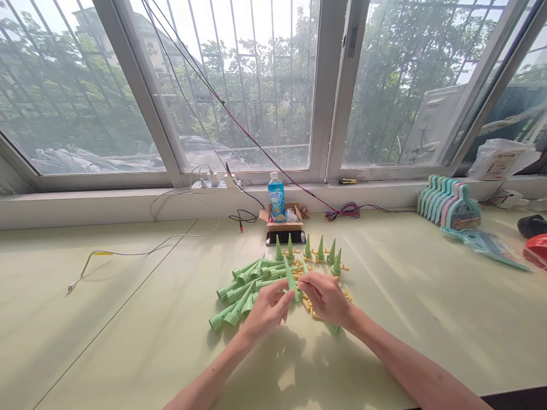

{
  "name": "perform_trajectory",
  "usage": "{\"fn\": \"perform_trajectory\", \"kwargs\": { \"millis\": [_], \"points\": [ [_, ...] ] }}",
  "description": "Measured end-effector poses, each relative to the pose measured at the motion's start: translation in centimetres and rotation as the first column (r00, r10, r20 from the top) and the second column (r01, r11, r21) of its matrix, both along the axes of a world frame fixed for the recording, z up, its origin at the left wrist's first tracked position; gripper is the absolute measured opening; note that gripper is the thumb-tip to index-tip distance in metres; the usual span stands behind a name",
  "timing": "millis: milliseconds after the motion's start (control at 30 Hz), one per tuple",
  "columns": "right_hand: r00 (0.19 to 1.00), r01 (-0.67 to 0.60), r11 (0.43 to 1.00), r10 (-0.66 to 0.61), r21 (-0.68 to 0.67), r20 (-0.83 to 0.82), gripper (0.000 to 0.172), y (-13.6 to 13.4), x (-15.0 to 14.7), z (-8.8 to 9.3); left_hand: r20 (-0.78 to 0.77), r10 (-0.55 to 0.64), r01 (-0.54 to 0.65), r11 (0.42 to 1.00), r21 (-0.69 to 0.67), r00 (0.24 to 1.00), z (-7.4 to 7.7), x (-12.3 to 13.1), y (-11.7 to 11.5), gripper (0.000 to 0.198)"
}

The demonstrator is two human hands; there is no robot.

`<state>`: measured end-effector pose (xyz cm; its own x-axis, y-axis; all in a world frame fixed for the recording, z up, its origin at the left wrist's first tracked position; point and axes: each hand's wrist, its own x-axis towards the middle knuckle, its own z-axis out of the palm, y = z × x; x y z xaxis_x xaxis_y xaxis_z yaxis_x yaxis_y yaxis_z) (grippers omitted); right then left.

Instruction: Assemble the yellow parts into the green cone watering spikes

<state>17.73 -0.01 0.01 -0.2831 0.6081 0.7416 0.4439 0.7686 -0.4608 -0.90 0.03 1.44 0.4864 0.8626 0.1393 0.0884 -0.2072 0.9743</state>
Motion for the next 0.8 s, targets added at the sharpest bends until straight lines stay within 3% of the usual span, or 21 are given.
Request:
{"fn": "perform_trajectory", "kwargs": {
  "millis": [467,800],
  "points": [
    [0.999,0.019,0.999,-0.017,-0.051,0.027,0.031,-0.05,-0.15,0.05,-0.012,0.017,-0.016,0.993,0.114,1.000,-0.29,-0.05,-0.01,0.021],
    [0.999,0.025,0.995,-0.022,-0.092,0.032,0.030,-0.05,-0.15,-0.10,-0.068,0.101,-0.084,0.972,0.221,0.993,-0.38,-0.06,-0.20,0.019]
  ]
}}
